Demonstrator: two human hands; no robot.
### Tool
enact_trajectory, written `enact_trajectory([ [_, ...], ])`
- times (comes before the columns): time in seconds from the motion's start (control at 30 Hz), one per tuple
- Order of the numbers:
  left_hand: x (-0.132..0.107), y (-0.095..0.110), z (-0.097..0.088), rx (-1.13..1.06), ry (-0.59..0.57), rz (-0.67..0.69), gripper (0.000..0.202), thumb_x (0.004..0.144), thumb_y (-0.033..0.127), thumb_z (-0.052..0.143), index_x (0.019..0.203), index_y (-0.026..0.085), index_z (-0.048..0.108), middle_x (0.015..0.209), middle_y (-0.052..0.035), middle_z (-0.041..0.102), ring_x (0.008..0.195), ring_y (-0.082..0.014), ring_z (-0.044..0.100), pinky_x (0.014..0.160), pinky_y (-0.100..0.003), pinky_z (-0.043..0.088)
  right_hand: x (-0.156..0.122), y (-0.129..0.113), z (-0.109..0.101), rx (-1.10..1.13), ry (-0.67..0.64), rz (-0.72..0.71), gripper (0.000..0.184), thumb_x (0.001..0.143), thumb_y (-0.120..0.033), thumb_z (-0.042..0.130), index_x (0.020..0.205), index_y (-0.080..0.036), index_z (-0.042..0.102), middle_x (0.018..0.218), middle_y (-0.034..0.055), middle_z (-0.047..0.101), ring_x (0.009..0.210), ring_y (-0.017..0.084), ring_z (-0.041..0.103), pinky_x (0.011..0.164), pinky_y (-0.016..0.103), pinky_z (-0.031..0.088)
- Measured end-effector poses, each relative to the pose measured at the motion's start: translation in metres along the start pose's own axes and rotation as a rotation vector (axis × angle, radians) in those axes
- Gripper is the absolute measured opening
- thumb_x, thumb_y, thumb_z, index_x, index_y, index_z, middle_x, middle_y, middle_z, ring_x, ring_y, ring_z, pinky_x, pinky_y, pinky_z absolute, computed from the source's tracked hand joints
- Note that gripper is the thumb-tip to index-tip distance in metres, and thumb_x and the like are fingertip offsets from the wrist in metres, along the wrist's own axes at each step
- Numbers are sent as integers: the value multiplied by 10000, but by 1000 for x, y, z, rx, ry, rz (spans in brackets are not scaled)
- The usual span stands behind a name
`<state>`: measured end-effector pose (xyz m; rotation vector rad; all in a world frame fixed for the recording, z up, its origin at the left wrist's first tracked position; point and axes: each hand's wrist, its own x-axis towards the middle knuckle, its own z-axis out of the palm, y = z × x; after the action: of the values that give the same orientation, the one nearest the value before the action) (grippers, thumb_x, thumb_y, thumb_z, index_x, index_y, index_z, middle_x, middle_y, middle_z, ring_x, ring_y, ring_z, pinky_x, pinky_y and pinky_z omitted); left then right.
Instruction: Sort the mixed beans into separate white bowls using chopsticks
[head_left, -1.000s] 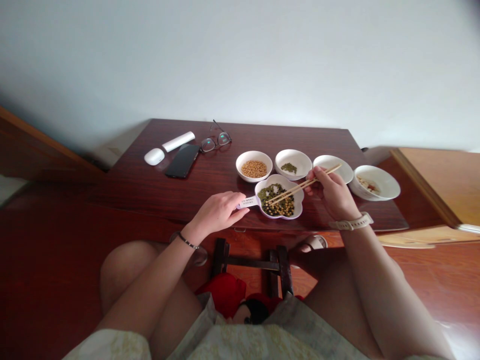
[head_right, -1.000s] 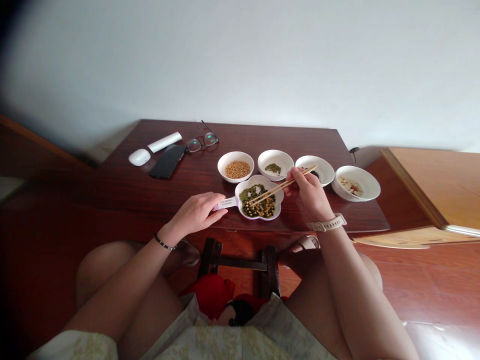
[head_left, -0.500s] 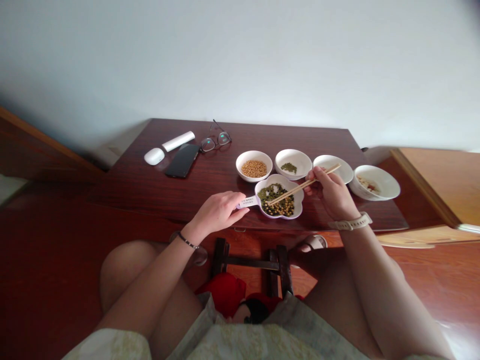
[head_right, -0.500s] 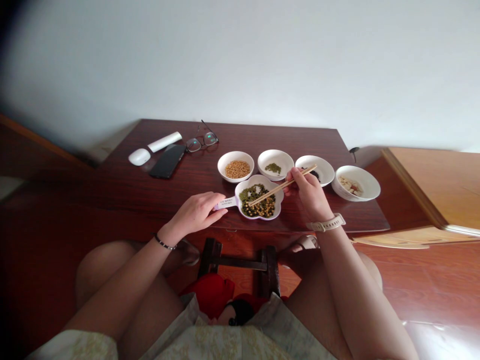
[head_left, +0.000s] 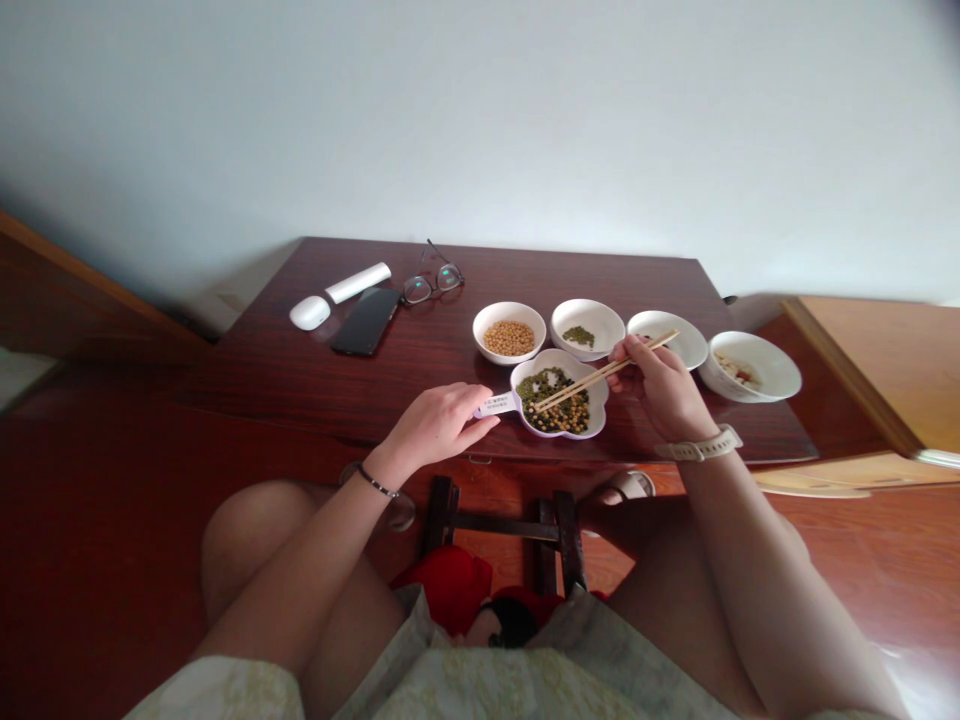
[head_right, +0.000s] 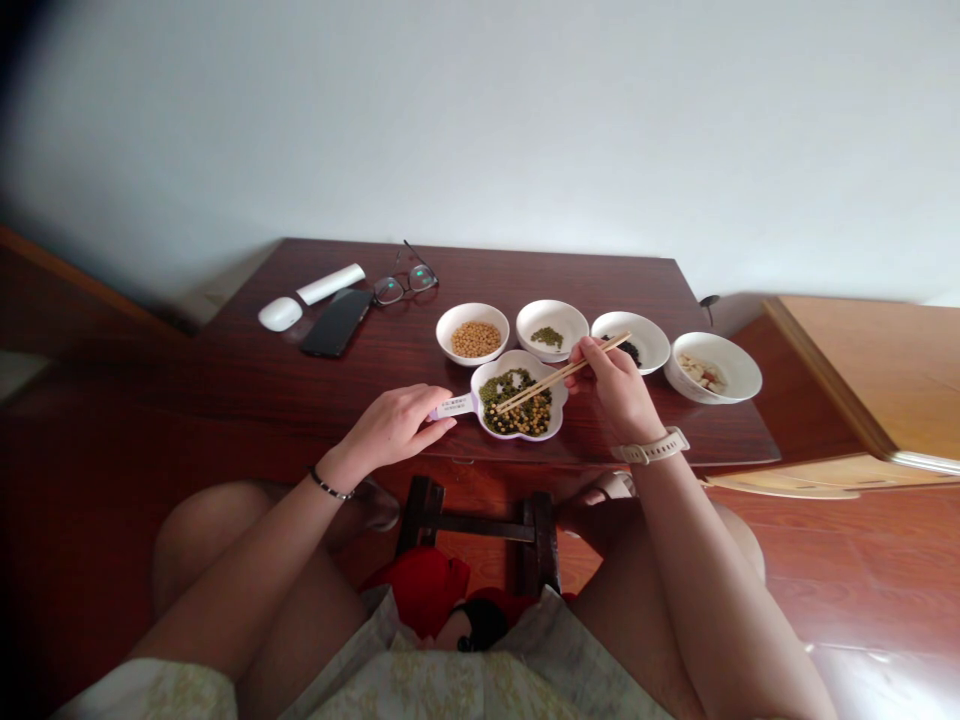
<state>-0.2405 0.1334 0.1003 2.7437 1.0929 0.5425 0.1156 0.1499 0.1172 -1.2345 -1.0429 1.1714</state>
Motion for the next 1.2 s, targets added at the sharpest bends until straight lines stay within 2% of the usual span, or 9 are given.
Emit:
enact_trajectory([
  [0.4, 1, 1, 0, 16, -11, -3, 183, 1146, 370, 627, 1047, 216, 613, 986, -59, 759, 880, -238, 727, 758, -354, 501, 1, -1, 0, 74, -21, 20, 483, 881, -650, 913, 820, -227, 689, 811, 12, 637, 649, 126, 615, 552, 235, 552],
  [0.67, 1, 1, 0, 8, -7, -2, 174, 1154, 376, 604, 1092, 215, 628, 979, -63, 756, 903, -249, 737, 778, -361, 520, -1, 0, 2, 58, -30, 33, 460, 885, -642, 915, 830, -227, 724, 815, 24, 666, 655, 139, 635, 553, 245, 569],
  [0.93, 0, 0, 1, 0, 3, 2, 163, 1153, 373, 603, 1114, 218, 633, 982, -63, 757, 906, -250, 740, 778, -361, 526, -2, 1, 7, 5, -41, 38, 511, 849, -697, 926, 836, -221, 739, 805, 25, 683, 640, 142, 659, 552, 248, 577],
  [1.2, -1, -1, 2, -4, 2, 0, 177, 1160, 385, 591, 1143, 216, 640, 1008, -70, 768, 926, -253, 743, 796, -374, 533, -6, 1, 11, 48, -64, 23, 490, 855, -677, 928, 843, -231, 726, 853, 21, 694, 654, 136, 663, 564, 247, 589],
])
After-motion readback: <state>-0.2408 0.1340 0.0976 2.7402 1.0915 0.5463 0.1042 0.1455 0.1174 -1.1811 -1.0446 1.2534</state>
